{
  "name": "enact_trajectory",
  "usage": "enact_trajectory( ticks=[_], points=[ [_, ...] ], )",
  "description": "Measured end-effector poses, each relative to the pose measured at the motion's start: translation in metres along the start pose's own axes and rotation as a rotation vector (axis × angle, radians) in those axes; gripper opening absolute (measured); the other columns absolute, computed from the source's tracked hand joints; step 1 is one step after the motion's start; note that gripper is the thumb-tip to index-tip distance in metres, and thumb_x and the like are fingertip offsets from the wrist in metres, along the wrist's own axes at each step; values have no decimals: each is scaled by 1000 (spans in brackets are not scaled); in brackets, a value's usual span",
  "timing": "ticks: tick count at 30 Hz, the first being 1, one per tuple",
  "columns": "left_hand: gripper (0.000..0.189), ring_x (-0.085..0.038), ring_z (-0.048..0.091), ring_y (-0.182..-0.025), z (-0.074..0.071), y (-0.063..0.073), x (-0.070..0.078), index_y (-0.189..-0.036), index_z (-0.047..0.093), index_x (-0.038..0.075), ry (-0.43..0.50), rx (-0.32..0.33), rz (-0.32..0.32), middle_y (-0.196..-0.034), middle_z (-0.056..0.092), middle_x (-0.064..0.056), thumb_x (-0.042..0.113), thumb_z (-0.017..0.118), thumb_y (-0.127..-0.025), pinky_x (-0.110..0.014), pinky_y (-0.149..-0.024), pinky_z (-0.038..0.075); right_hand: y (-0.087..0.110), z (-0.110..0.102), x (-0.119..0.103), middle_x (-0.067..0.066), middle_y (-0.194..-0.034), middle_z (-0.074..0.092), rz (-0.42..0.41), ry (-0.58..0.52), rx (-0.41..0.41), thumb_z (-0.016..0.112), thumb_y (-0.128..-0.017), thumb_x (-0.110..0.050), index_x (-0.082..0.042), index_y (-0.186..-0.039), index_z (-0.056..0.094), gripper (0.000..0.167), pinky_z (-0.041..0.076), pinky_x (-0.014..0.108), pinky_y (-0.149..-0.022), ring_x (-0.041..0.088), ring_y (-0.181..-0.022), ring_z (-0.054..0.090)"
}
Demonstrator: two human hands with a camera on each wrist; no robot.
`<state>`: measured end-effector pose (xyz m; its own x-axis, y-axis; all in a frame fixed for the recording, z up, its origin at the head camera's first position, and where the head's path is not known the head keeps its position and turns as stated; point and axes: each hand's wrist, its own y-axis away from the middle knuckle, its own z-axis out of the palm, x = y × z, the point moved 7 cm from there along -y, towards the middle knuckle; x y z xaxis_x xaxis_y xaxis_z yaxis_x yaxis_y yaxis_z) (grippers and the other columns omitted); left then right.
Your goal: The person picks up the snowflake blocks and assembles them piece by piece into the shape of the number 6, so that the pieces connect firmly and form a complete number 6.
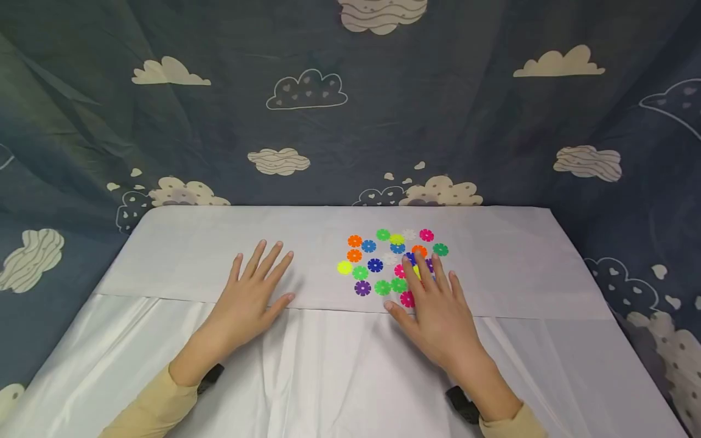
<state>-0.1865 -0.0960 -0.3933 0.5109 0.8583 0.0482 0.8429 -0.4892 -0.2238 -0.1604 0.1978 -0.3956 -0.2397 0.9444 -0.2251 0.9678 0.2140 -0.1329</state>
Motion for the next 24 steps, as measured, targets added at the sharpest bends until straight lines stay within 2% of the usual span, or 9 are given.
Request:
enact_trajectory(
  ticks=[7,11,14,18,24],
  points=[
    [65,-25,-5,-150,6,-26,13,-156,30,21,59,-12,182,-164,11,-3,46,52,-99,-58,-115,7,-2,-7,10,15,-161,19,-72,6,61,68,-88,-48,-12,-157,24,89,11,63,-113,36,-148,9],
    [64,-23,-2,-150,13,-39,23,-155,32,21,179,-46,257,-163,15,-2,44,53,-99,-55,-116,13,-4,-10,14,15,-157,28,-104,-23,97,72,-87,-42,-8,-153,32,85,21,63,-110,38,-145,21],
    [61,-23,5,-150,18,-48,31,-153,36,19,300,-70,295,-162,21,-2,40,55,-99,-51,-116,18,-5,-12,17,15,-153,36,-116,-68,126,77,-84,-34,-7,-149,40,80,29,64,-105,38,-140,31],
    [54,-22,15,-148,25,-59,41,-148,43,15,455,-115,309,-158,29,-4,33,58,-100,-44,-116,20,-7,-9,22,16,-145,46,-116,-150,151,80,-82,-24,-6,-144,47,72,35,65,-100,39,-133,41],
    [49,-16,31,-142,40,-71,50,-144,49,14,651,-192,240,-151,41,-2,27,61,-99,-37,-114,26,-9,0,29,18,-137,53,-64,-258,125,78,-85,-19,-5,-138,53,60,42,62,-96,39,-127,46]
  ],
)
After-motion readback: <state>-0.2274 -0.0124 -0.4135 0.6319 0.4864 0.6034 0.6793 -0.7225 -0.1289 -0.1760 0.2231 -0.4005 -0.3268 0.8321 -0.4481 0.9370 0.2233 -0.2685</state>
